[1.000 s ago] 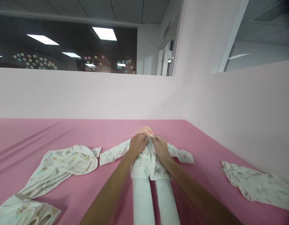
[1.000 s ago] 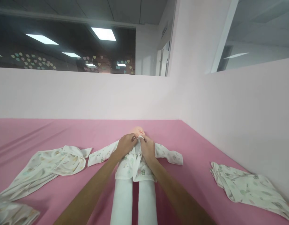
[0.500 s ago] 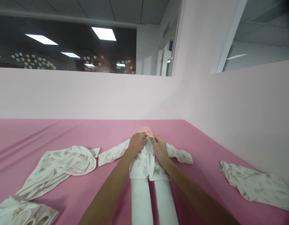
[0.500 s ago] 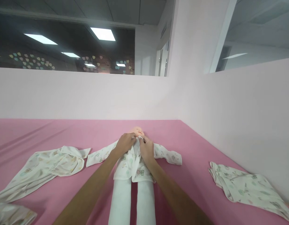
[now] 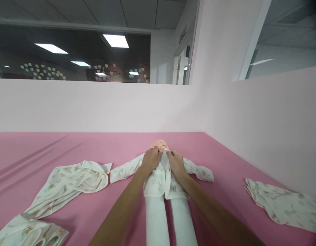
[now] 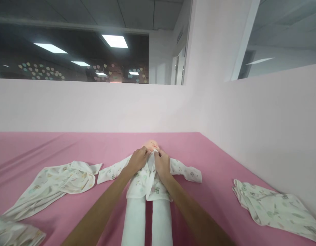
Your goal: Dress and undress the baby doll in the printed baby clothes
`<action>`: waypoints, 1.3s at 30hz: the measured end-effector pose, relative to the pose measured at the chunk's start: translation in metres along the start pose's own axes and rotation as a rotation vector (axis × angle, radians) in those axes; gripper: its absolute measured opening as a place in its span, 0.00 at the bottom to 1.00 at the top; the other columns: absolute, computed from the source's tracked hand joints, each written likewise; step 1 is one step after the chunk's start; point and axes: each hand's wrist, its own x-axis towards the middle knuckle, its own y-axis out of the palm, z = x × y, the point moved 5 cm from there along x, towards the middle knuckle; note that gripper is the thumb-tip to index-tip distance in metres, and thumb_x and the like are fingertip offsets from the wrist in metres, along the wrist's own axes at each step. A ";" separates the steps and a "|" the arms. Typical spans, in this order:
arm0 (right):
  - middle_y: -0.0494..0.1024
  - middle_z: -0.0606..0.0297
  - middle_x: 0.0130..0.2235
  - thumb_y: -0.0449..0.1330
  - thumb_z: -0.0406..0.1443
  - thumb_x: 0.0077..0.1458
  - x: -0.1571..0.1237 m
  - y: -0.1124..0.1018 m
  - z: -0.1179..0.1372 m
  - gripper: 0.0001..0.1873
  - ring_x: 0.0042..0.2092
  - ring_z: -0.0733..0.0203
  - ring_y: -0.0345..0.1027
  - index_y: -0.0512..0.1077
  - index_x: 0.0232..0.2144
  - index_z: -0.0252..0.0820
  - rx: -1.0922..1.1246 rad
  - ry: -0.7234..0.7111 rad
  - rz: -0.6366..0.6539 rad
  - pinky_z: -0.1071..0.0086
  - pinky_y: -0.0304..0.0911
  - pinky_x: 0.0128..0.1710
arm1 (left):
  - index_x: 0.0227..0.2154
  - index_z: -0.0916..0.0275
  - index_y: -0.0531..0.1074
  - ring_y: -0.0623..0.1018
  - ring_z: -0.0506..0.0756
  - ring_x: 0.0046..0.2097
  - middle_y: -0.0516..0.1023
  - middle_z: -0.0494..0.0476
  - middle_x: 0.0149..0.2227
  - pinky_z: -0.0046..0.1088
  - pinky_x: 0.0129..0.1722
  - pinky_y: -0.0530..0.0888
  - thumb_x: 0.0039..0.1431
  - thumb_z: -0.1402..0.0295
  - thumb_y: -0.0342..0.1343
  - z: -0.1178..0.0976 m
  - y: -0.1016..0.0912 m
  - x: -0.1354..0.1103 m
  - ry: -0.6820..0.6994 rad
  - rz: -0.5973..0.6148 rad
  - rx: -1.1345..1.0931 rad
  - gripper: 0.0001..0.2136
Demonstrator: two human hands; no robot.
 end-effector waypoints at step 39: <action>0.81 0.63 0.41 0.49 0.34 0.55 -0.030 0.011 0.031 0.16 0.42 0.58 0.72 0.78 0.36 0.45 -0.318 -0.106 0.140 0.68 0.61 0.45 | 0.26 0.62 0.70 0.71 0.50 0.28 0.73 0.51 0.27 0.24 0.26 0.63 0.54 0.69 0.49 0.003 -0.010 -0.008 -0.124 0.132 -0.539 0.06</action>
